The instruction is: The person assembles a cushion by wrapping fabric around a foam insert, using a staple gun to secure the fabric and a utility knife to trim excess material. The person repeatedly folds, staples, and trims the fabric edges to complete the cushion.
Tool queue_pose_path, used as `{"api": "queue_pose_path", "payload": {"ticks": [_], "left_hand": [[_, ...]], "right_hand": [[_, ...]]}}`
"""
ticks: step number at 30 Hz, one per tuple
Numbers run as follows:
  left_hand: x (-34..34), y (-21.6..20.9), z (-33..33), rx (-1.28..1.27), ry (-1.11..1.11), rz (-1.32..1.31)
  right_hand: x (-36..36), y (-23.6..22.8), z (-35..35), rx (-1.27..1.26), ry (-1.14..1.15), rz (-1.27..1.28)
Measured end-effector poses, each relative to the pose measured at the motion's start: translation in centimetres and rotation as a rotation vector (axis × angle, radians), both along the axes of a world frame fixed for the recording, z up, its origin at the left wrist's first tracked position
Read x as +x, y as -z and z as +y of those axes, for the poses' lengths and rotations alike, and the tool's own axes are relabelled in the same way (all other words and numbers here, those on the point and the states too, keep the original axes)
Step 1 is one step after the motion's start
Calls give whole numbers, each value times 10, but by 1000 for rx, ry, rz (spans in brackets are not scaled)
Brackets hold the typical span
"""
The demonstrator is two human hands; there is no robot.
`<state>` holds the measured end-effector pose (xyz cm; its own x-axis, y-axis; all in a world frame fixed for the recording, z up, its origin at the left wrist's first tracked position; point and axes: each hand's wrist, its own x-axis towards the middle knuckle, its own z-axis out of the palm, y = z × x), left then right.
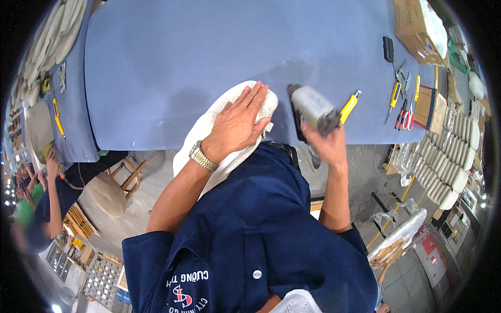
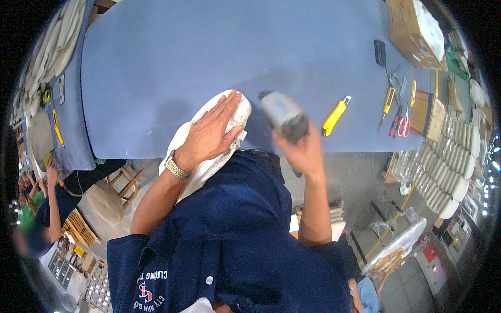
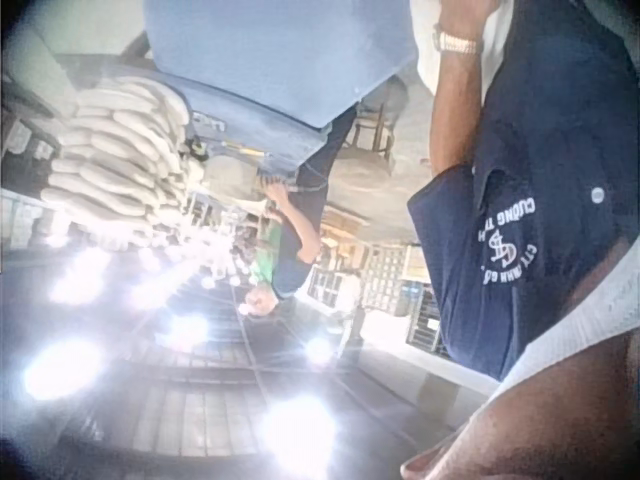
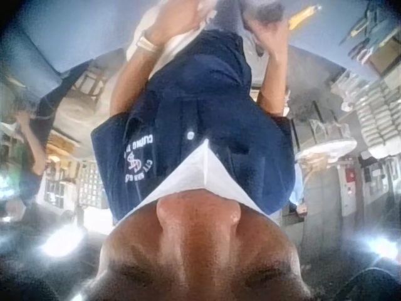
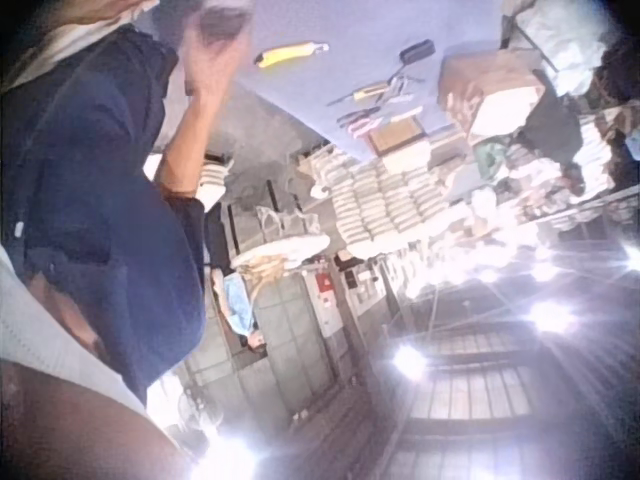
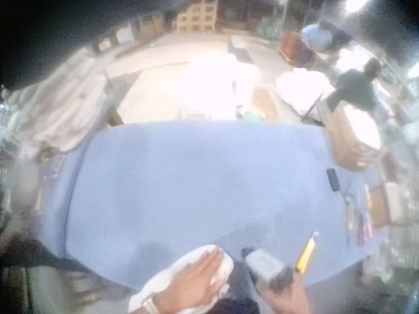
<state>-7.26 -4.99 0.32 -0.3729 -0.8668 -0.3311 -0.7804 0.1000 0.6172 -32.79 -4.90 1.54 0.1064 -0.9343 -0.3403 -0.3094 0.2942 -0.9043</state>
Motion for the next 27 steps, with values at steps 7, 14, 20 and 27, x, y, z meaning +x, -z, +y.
{"api": "queue_pose_path", "payload": {"ticks": [7,14,20,27], "left_hand": [[-2,-1,1,-27,-5,-4],[-2,-4,-1,-6,3,-3],[-2,-8,-6,84,-8,47],[2,-5,-9,106,-1,83]], "right_hand": [[18,-29,33,-262,-112,78],[32,-33,33,-160,-144,93],[36,-32,28,-85,-150,52],[35,-34,6,-72,-300,120]]}}
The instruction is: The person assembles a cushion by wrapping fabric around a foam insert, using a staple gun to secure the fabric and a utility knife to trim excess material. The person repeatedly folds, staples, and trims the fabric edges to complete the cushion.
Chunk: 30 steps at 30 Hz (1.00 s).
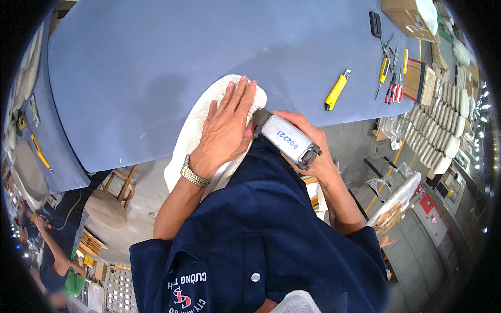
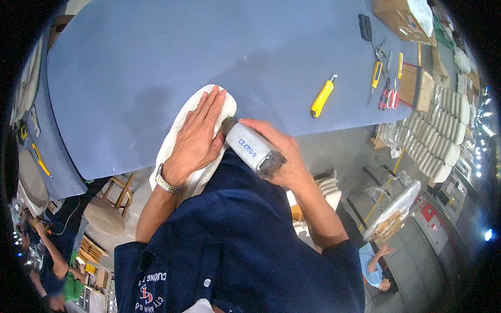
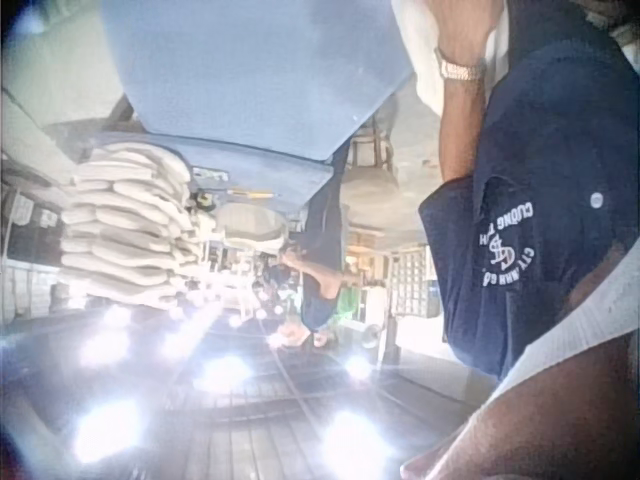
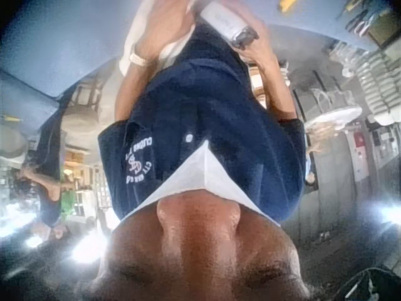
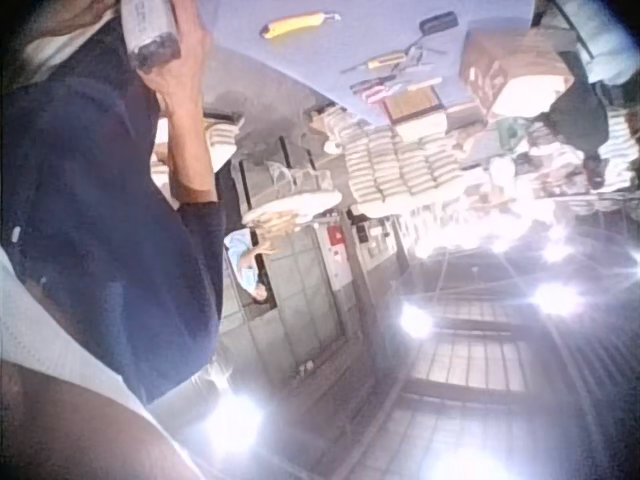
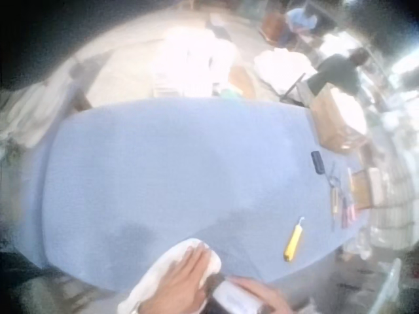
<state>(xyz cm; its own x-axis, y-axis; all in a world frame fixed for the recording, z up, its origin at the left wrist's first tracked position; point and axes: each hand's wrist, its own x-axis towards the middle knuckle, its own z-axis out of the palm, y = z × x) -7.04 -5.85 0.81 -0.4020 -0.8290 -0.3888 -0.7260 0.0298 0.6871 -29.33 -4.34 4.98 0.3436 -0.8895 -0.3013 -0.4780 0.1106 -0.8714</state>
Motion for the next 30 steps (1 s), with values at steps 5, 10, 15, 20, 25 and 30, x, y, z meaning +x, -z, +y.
{"api": "queue_pose_path", "payload": {"ticks": [5,10,15,20,25,30], "left_hand": [[0,2,-3,16,-38,23],[-4,2,-2,-36,-95,28],[-1,4,-6,-114,-100,18],[-1,11,1,-187,-117,-2],[-1,13,4,-232,-99,-19],[-1,14,5,-246,-96,-17]], "right_hand": [[11,-2,0,54,36,26],[12,7,5,26,28,68],[13,19,2,-2,87,-62],[11,32,11,-170,106,-131],[8,35,28,-184,120,-200],[13,30,30,-167,120,-180]]}}
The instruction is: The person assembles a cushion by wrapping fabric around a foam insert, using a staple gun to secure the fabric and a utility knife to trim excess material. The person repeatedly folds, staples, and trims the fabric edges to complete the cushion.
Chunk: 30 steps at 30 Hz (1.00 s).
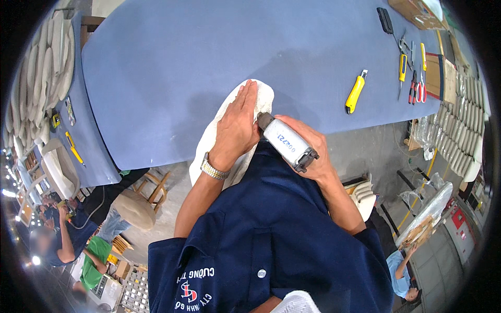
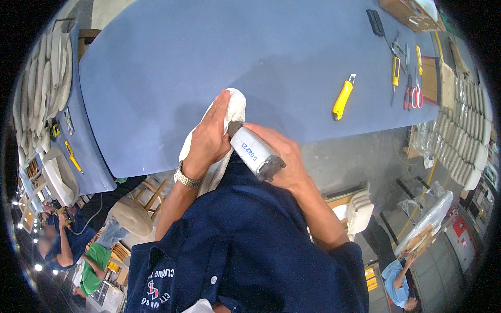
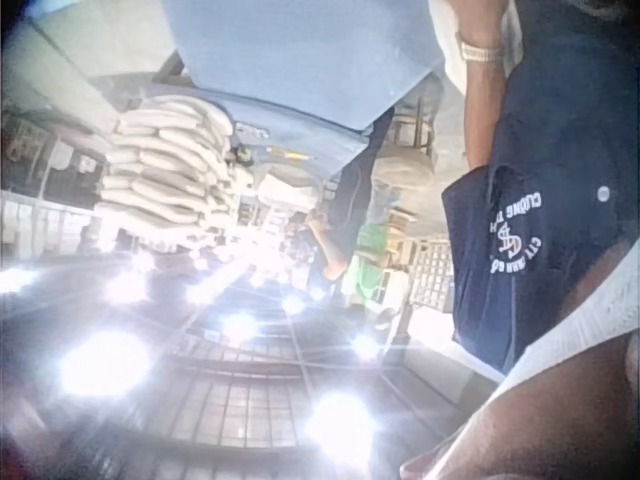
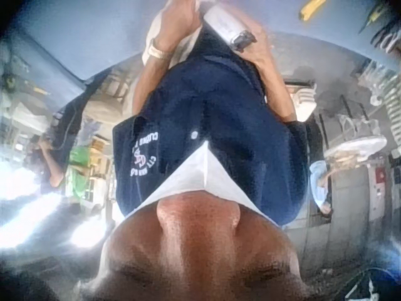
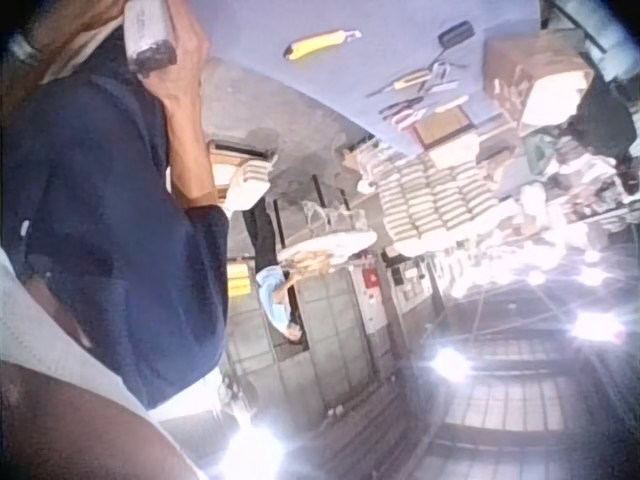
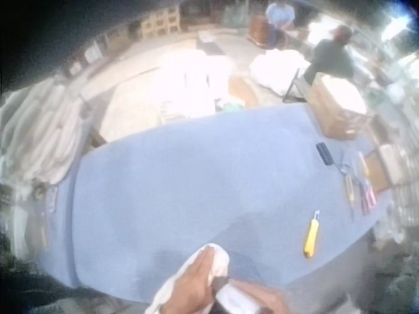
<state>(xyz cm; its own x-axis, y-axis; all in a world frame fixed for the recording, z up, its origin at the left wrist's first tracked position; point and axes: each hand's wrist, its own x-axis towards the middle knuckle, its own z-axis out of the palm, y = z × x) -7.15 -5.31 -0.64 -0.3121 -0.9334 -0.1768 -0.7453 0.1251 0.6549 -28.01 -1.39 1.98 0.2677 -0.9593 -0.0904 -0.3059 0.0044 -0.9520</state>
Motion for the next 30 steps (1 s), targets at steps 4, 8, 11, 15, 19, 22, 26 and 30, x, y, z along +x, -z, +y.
{"api": "queue_pose_path", "payload": {"ticks": [4,8,11,15,19,22,26,30], "left_hand": [[0,-4,-4,89,1,34],[0,-9,-6,185,-23,65],[2,-11,-10,231,-7,82],[4,-12,-12,232,9,109],[4,-13,-15,248,8,118],[3,-11,-12,241,-27,139],[6,-9,-15,208,-26,137],[15,-4,-18,175,-26,193]], "right_hand": [[4,-15,-4,30,0,52],[9,-33,-8,113,-39,168],[13,-34,-13,154,-11,154],[15,-46,-27,224,-49,200],[15,-47,-36,272,-78,241],[18,-47,-35,307,-78,260],[23,-41,-30,307,-18,235],[21,-32,-30,221,-13,95]]}}
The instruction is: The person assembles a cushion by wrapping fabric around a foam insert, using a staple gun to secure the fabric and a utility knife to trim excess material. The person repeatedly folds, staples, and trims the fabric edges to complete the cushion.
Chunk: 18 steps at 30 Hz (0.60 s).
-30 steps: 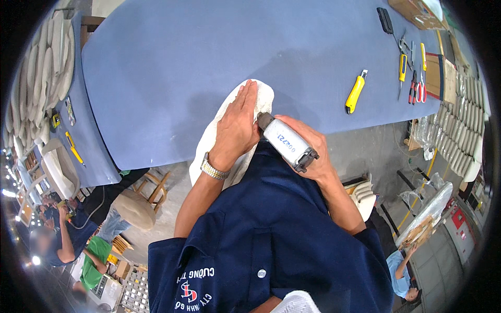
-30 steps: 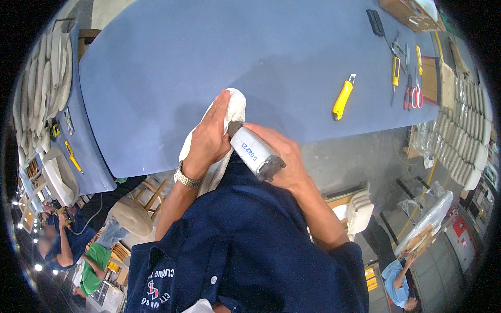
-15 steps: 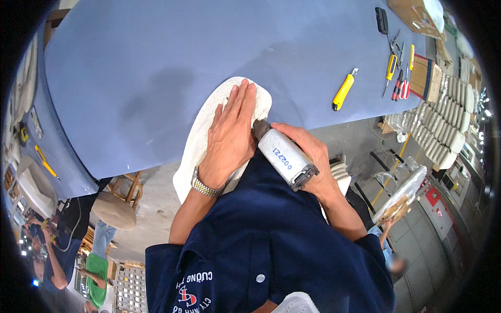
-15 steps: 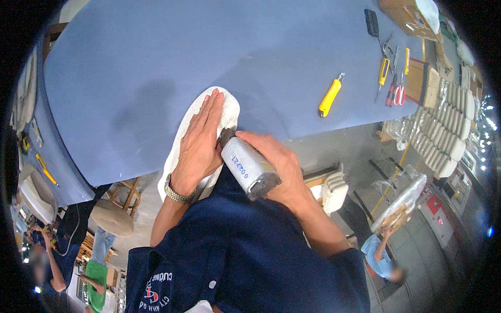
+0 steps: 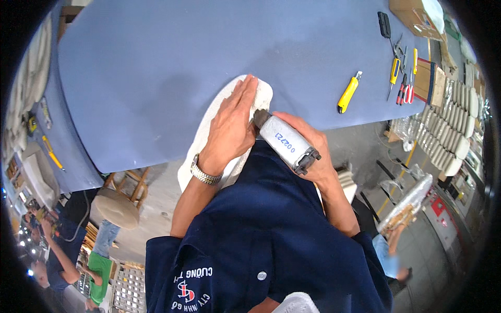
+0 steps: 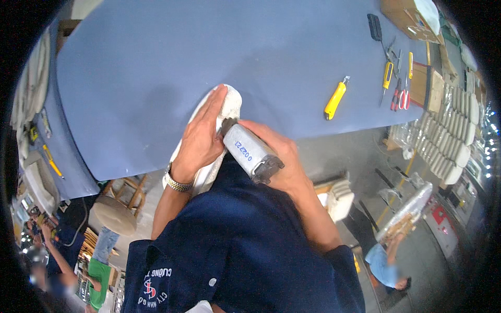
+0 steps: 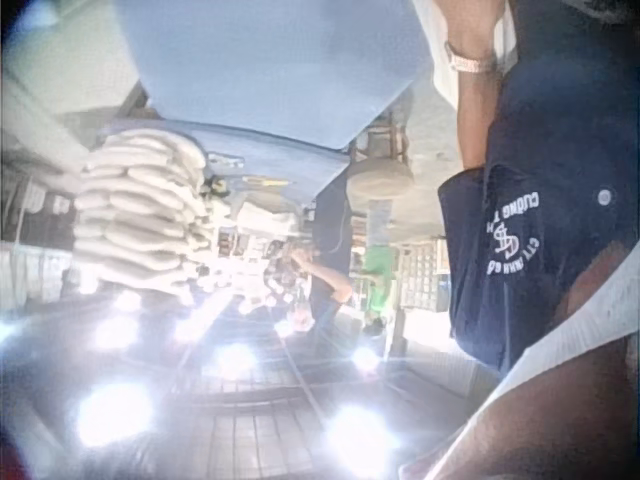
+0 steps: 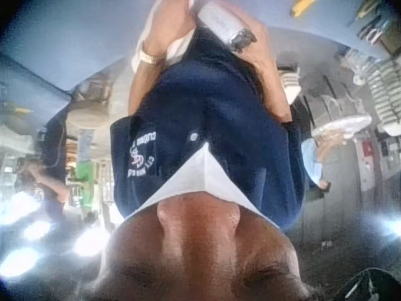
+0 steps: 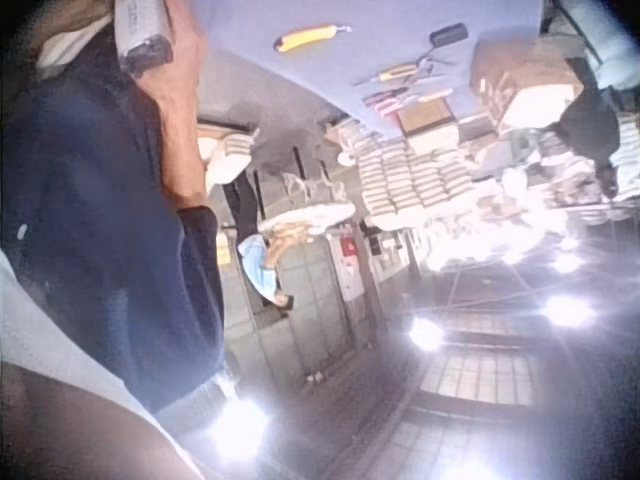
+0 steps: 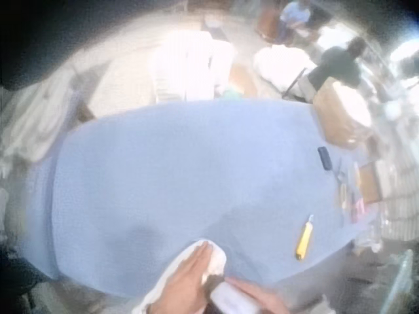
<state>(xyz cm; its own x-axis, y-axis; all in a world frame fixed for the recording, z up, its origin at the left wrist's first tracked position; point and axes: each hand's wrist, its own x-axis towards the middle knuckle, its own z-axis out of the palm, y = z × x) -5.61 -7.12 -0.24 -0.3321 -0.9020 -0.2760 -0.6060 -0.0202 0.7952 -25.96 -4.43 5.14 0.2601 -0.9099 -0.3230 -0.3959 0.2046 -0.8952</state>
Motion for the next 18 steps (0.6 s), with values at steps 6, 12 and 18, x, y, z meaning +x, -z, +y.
{"api": "queue_pose_path", "payload": {"ticks": [6,12,18], "left_hand": [[11,2,7,-120,-58,-22],[6,-9,9,-71,-50,-154],[19,-9,14,-83,-10,-90]], "right_hand": [[-55,20,30,-217,70,122],[-71,97,10,-297,277,582],[-16,67,19,-175,155,13]]}}
